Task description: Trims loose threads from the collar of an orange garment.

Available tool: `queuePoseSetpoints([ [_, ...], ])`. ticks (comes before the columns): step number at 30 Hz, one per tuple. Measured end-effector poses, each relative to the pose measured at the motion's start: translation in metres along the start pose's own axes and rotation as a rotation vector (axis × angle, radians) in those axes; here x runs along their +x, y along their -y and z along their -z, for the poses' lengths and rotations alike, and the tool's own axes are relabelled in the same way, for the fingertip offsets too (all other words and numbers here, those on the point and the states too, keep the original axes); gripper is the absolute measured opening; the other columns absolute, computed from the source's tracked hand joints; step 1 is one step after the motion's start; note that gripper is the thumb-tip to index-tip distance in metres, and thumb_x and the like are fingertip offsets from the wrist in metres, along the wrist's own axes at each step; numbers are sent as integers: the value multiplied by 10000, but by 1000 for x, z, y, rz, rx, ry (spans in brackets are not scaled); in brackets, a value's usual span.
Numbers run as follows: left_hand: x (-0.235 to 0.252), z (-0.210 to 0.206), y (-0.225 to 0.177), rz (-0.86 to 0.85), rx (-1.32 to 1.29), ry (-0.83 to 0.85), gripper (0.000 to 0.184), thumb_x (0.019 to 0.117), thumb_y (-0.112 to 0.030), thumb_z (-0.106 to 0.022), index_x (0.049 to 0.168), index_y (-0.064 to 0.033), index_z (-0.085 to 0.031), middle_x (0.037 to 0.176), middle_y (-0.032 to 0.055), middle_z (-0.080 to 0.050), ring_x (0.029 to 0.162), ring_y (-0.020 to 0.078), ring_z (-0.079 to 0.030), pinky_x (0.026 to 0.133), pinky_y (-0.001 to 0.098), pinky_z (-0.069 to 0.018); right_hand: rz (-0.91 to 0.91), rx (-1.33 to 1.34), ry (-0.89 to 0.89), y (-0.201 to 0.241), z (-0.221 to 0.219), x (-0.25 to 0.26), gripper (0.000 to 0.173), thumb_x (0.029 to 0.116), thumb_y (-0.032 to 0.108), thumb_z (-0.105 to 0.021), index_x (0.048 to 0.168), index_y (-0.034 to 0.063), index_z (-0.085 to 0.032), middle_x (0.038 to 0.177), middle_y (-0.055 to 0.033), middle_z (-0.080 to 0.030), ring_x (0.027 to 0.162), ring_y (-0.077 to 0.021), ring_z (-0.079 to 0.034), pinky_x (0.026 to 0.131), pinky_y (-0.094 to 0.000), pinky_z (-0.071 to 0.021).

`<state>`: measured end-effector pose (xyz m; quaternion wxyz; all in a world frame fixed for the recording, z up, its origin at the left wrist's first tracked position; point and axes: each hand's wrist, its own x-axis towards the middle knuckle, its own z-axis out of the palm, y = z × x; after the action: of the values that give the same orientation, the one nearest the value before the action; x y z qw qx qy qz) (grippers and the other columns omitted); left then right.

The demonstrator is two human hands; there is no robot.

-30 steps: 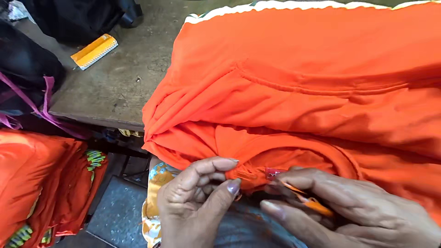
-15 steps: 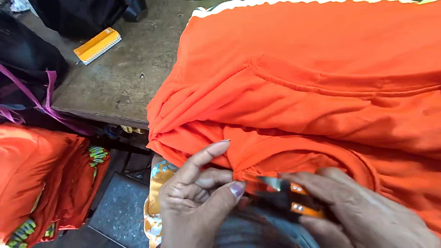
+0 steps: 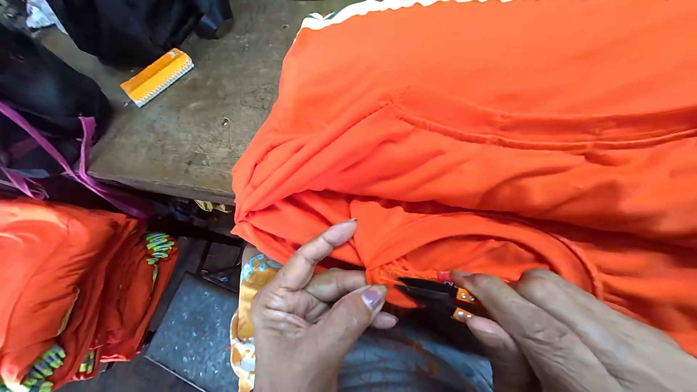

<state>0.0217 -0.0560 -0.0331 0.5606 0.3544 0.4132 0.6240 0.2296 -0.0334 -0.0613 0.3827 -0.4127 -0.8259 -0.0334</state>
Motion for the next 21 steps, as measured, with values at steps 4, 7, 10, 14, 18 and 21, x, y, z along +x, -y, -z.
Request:
queuePoseSetpoints([
  [4,0,1,1,-12,32,0,531,898,71,-695,1408,-42,-599,900,216,-749,764,244,-765,704,348,-653,6,0,1,0,-1,0,344,1092,335,-454,1115,57,-655,755,-72,-529,632,-184,-476,548,-300,-362],
  [7,0,1,2,-18,44,-1,535,894,77,-696,1405,-54,-605,901,214,-748,764,246,-764,702,353,-654,11,-4,6,0,-2,-1,316,1089,313,-458,1074,60,-647,735,-71,-520,620,-187,-475,540,-308,-358],
  [10,2,5,6,-86,47,49,337,944,13,-676,1278,-26,-689,987,185,-737,792,220,-747,707,347,-650,-71,178,55,-3,2,-1,364,1115,328,-393,1061,86,-659,756,-53,-583,669,-142,-550,584,-283,-420],
  [14,5,7,9,-146,-35,103,191,1000,-37,-614,1136,26,-733,1070,164,-709,805,191,-734,715,334,-649,-338,606,9,-12,5,-5,411,1127,390,-356,1082,145,-684,854,25,-673,711,-8,-597,627,-196,-498],
  [18,5,4,13,-141,-74,90,235,900,-10,-745,1135,0,-740,1059,153,-710,798,177,-731,695,312,-649,-374,676,47,-15,8,-4,393,1128,367,-364,1150,159,-696,889,48,-671,727,16,-590,633,-168,-494],
  [21,6,3,13,-138,-52,59,294,850,26,-780,1138,-18,-740,1040,147,-720,758,170,-736,669,303,-651,-346,707,66,-15,8,-4,410,1126,389,-358,1144,160,-698,905,40,-698,764,8,-624,663,-168,-514],
])
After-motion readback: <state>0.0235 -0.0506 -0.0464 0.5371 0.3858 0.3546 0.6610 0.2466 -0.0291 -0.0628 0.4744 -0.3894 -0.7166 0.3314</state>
